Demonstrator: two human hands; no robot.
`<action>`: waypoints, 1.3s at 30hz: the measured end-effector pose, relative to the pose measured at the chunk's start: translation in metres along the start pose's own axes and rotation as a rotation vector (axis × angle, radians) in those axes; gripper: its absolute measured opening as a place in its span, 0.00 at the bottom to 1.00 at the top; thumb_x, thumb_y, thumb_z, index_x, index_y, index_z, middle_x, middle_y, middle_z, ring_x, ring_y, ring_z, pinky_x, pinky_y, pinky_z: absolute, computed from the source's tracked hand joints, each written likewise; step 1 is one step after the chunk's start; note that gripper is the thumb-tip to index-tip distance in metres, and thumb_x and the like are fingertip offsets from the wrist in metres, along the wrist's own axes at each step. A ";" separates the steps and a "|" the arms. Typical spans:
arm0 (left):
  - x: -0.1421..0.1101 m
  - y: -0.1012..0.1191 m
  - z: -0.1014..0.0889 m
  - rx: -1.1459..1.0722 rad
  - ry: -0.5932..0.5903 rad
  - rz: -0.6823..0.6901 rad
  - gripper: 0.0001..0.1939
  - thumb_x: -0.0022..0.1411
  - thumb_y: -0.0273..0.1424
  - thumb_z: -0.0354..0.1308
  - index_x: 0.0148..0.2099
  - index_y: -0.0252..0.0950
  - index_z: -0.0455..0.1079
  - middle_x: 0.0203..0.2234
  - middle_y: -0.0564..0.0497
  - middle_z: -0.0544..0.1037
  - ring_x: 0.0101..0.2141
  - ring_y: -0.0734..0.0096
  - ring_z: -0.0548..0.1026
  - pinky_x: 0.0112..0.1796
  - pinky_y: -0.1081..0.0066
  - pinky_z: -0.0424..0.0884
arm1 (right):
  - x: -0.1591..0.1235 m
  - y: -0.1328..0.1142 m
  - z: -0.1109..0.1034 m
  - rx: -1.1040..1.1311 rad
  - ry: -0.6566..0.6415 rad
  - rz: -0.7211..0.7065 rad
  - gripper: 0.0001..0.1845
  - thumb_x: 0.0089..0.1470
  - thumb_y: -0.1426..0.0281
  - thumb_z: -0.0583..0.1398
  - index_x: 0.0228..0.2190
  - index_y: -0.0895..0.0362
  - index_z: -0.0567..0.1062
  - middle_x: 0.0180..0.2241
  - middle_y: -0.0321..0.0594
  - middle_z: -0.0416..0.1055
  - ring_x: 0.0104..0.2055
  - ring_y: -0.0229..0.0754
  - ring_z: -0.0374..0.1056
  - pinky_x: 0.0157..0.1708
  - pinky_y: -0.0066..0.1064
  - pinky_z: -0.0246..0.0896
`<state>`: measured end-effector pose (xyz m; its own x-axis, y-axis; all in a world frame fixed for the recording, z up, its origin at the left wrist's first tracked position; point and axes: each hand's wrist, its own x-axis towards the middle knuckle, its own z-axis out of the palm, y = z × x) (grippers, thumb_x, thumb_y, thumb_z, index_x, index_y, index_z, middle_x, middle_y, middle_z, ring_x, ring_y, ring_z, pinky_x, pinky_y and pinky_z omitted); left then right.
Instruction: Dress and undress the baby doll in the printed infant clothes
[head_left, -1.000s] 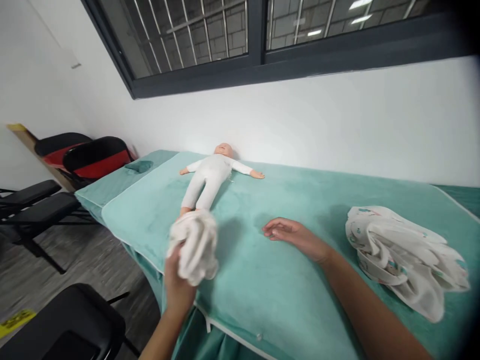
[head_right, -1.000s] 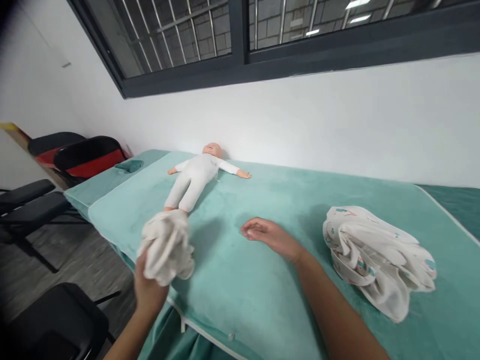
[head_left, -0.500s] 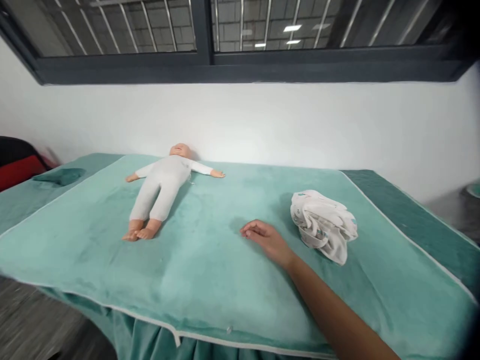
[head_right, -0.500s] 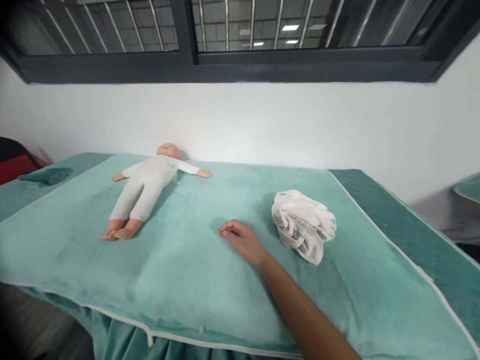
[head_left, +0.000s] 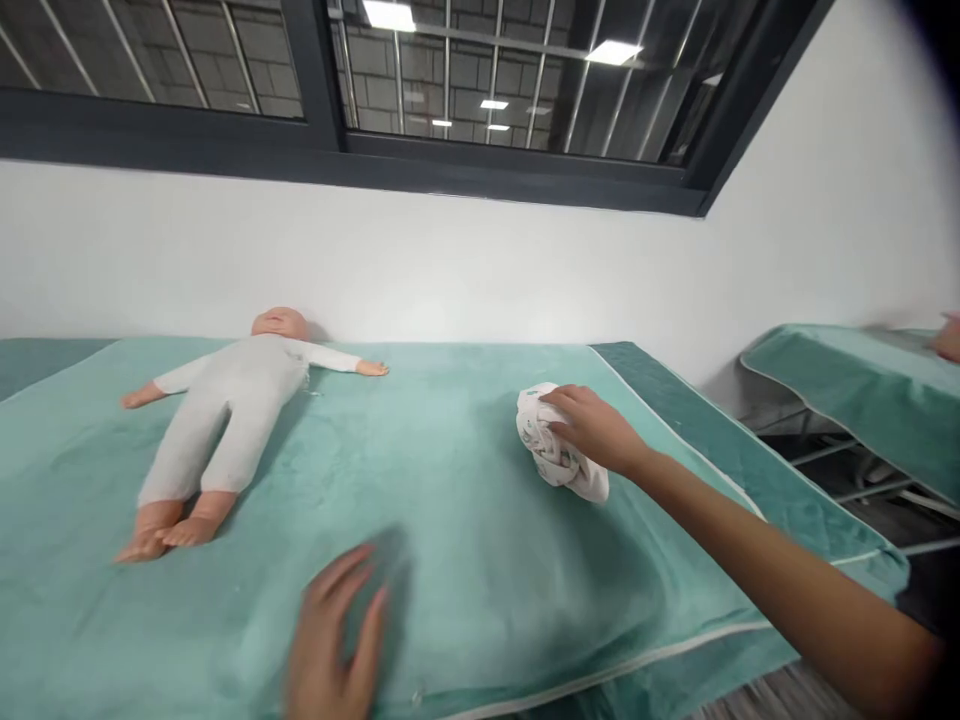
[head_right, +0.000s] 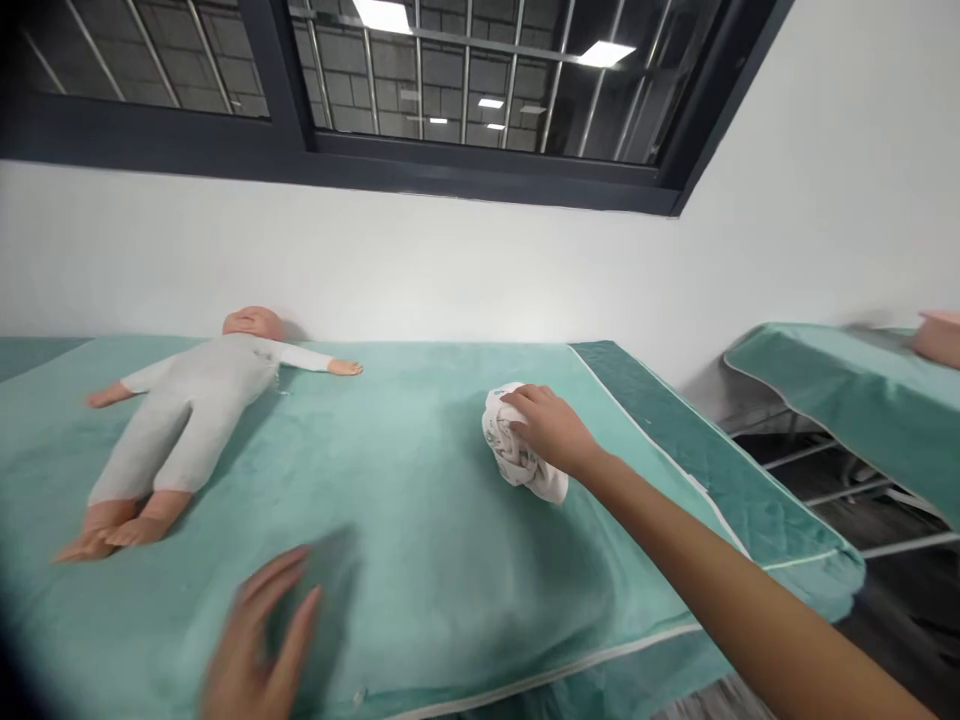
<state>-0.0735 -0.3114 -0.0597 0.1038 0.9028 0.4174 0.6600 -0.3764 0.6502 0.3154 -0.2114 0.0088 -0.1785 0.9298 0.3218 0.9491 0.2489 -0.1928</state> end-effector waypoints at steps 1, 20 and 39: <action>0.018 0.012 0.021 -0.094 -0.007 0.016 0.18 0.64 0.44 0.50 0.53 0.75 0.67 0.49 0.64 0.78 0.53 0.53 0.75 0.54 0.53 0.72 | 0.009 0.001 0.000 -0.039 -0.051 -0.015 0.14 0.60 0.69 0.56 0.48 0.53 0.74 0.51 0.44 0.72 0.52 0.53 0.65 0.49 0.43 0.61; 0.241 0.175 0.086 0.024 -0.166 0.256 0.14 0.63 0.27 0.49 0.44 0.41 0.74 0.43 0.49 0.81 0.45 0.61 0.77 0.43 0.67 0.69 | 0.004 0.013 -0.109 -0.190 0.341 0.135 0.14 0.55 0.71 0.58 0.44 0.50 0.72 0.40 0.38 0.73 0.32 0.43 0.65 0.30 0.32 0.50; 0.261 0.182 0.018 -0.289 0.089 0.148 0.11 0.64 0.31 0.46 0.29 0.38 0.64 0.27 0.50 0.69 0.33 0.66 0.70 0.41 0.65 0.69 | -0.009 -0.106 0.063 -0.071 0.136 0.073 0.34 0.54 0.60 0.67 0.58 0.61 0.68 0.59 0.58 0.65 0.64 0.61 0.56 0.59 0.54 0.58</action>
<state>0.0870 -0.1405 0.1556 0.1091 0.8172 0.5659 0.4028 -0.5568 0.7264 0.2000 -0.2294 -0.0319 -0.0761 0.8985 0.4324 0.9751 0.1576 -0.1559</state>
